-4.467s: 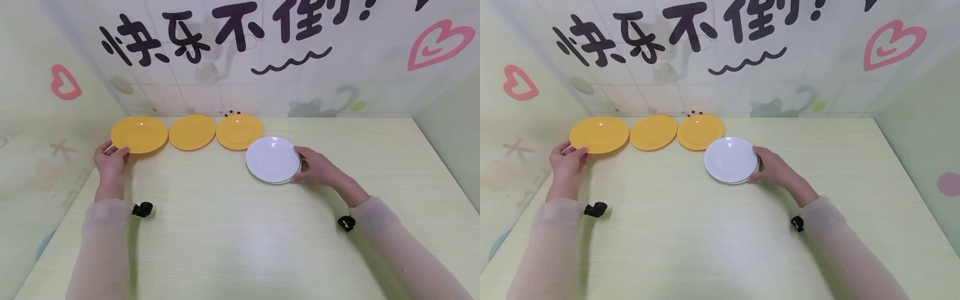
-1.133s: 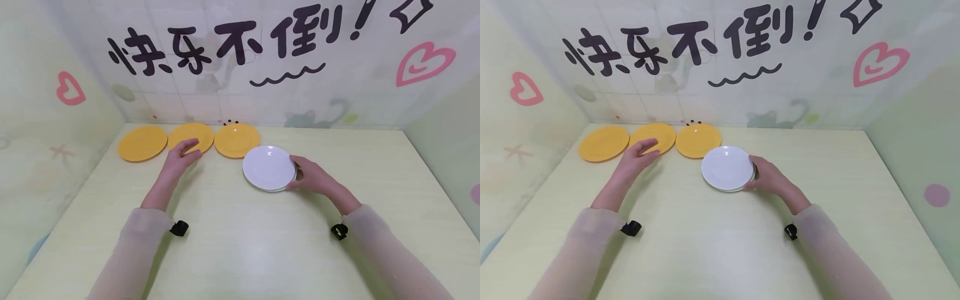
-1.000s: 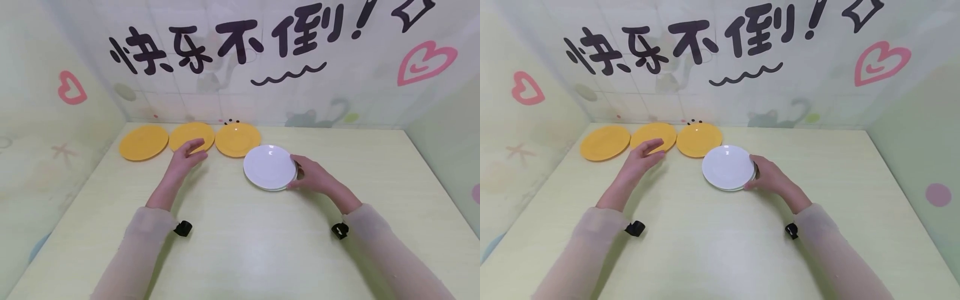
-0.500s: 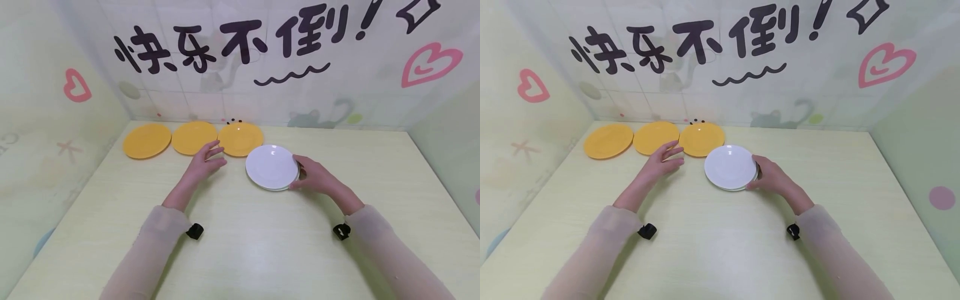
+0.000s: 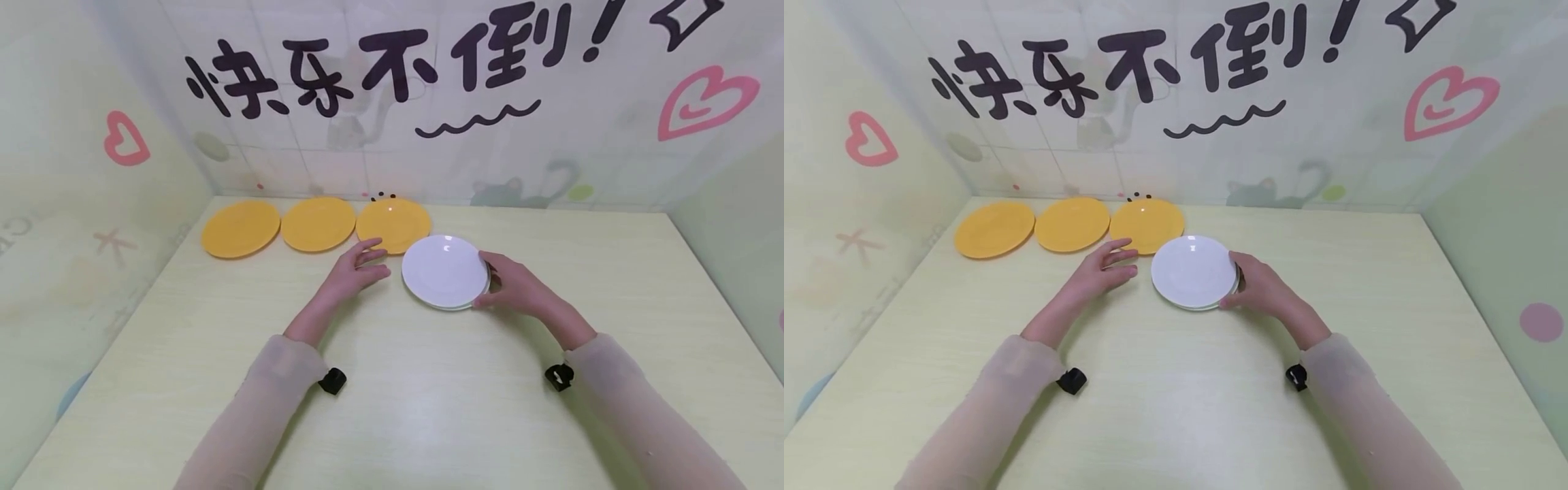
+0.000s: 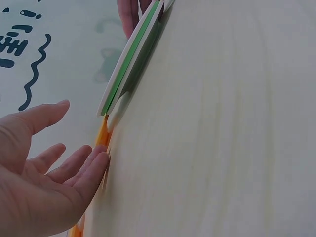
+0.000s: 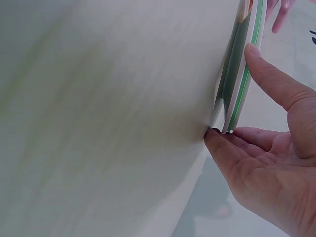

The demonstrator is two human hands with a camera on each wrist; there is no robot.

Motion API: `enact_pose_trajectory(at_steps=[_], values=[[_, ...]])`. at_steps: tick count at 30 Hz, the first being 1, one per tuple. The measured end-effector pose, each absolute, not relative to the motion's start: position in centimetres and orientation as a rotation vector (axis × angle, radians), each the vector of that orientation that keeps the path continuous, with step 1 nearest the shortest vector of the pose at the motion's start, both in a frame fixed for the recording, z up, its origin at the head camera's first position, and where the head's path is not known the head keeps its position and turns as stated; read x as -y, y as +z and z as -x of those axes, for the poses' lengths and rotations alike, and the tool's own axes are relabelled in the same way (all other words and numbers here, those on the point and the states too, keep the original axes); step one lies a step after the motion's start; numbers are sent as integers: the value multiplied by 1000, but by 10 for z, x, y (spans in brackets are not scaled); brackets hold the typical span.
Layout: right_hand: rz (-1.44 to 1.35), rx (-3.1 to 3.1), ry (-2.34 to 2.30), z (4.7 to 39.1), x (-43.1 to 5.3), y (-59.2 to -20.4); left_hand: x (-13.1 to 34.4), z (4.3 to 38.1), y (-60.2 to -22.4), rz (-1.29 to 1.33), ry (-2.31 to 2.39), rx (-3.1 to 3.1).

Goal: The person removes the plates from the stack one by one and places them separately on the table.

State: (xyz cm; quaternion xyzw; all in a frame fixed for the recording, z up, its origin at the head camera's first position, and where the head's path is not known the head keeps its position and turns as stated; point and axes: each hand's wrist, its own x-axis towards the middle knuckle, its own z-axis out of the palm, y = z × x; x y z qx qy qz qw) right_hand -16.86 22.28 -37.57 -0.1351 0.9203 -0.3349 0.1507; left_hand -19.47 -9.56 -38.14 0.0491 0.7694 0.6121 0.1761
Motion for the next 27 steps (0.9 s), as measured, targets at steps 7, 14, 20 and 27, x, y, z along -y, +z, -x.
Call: enact_pose_trajectory(at_steps=[7,14,20,27], values=[[381,-2641,-950,168,-222,-375,84,192,-384,-186,1704,-2184],[368,-2640,-947,169,-223,-376,76,191,-388,-244,1735,-2151],[369,-2641,-950,170,-223,-377,67,192,-391,-244,1710,-2190],[376,-2647,-941,171,-224,-377,58,196,-393,-149,1653,-2258]])
